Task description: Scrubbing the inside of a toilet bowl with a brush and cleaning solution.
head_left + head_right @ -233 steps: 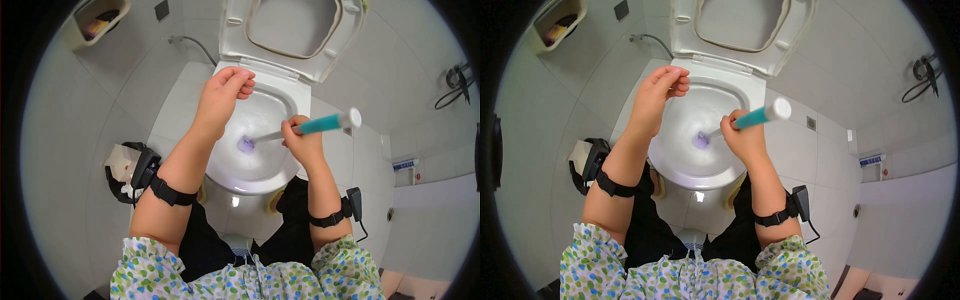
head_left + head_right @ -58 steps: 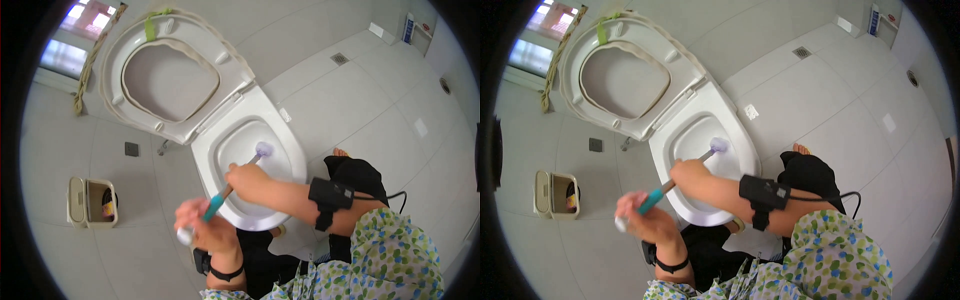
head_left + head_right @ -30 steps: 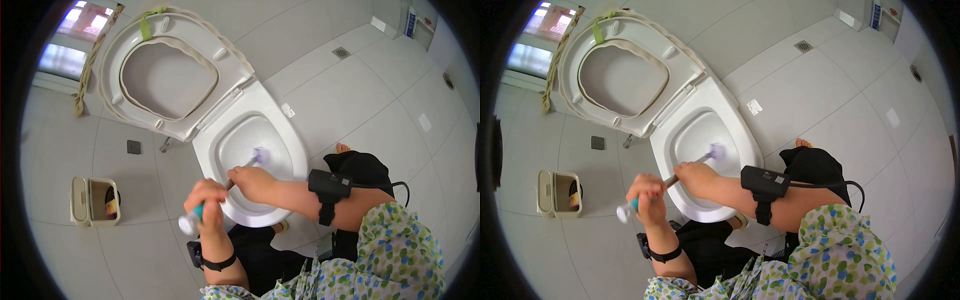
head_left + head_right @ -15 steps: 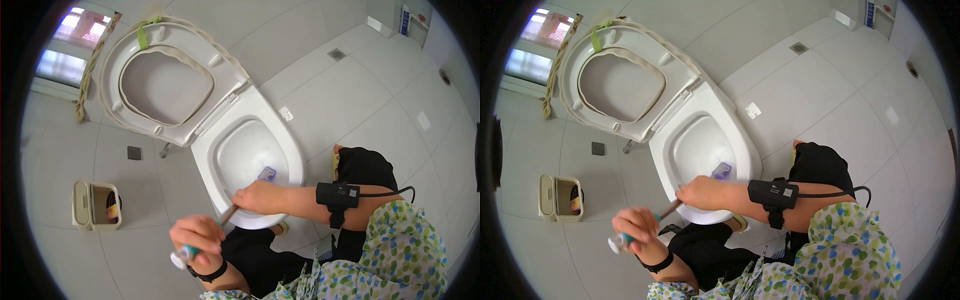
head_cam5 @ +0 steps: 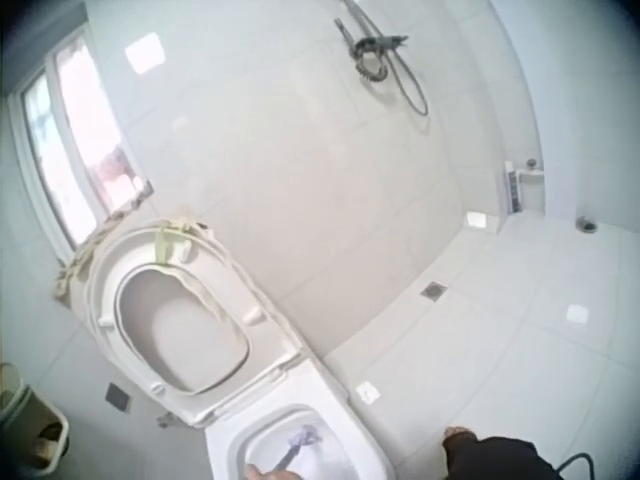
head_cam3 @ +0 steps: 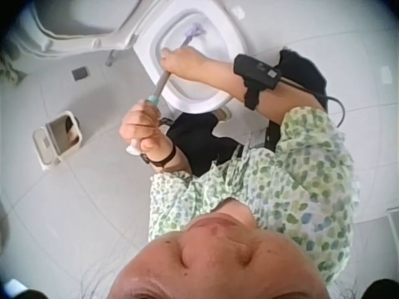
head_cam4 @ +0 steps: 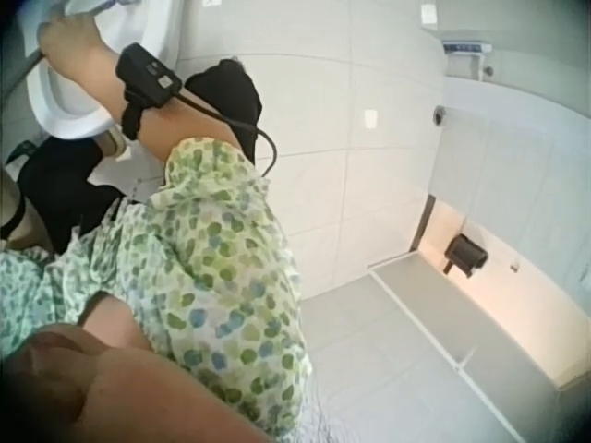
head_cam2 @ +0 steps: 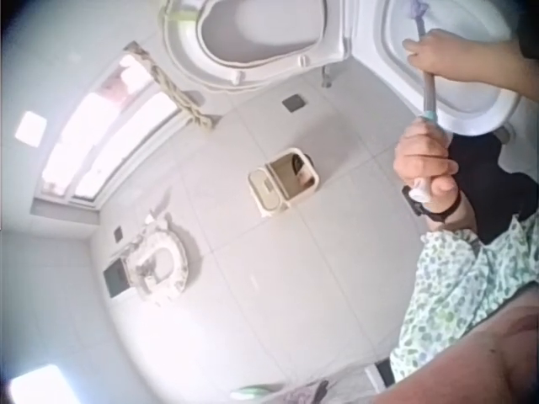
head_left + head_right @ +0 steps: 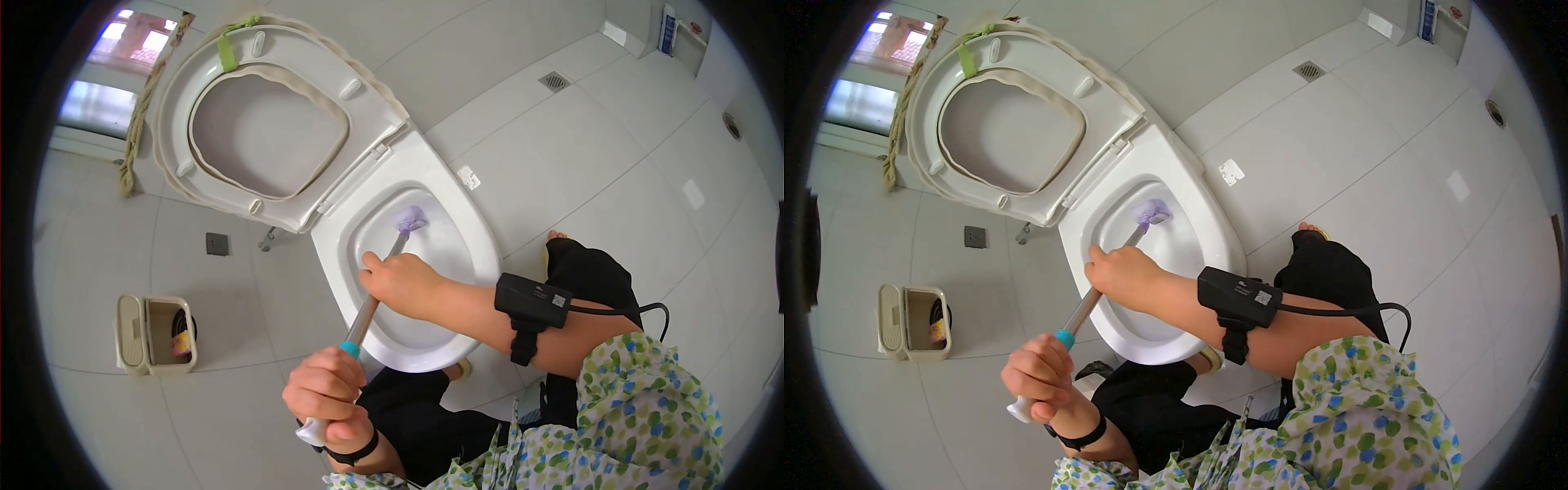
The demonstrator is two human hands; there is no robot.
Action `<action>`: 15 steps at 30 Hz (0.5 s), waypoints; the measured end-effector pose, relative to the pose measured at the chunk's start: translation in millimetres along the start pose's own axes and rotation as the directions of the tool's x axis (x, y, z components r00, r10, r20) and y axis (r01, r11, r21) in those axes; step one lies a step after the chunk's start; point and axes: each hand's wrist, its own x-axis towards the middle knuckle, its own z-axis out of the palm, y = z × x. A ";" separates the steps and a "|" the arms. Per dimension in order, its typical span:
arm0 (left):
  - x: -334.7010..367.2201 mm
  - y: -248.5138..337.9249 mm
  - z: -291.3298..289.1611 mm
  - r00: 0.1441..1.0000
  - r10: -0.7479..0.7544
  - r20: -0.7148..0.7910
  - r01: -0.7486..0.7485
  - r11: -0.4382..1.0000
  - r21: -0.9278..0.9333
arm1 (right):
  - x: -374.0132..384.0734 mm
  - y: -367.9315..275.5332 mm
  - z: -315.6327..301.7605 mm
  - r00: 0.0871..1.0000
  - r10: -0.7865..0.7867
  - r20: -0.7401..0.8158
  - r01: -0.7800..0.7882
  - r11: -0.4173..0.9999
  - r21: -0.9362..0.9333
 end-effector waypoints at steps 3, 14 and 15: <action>-2.3 14.1 4.1 0.999 -0.003 -0.044 0.012 0.979 0.205 | 13.3 -12.3 7.2 0.997 -0.043 -0.059 0.048 0.995 0.090; -8.8 37.7 14.7 0.949 0.161 -0.270 -0.075 0.950 0.303 | 5.1 -66.6 -27.9 0.765 -0.156 0.624 -0.055 0.951 0.305; -9.0 38.7 9.5 0.948 0.161 -0.275 -0.073 0.949 0.305 | 4.0 -68.8 -39.0 0.762 -0.159 0.628 -0.053 0.951 0.306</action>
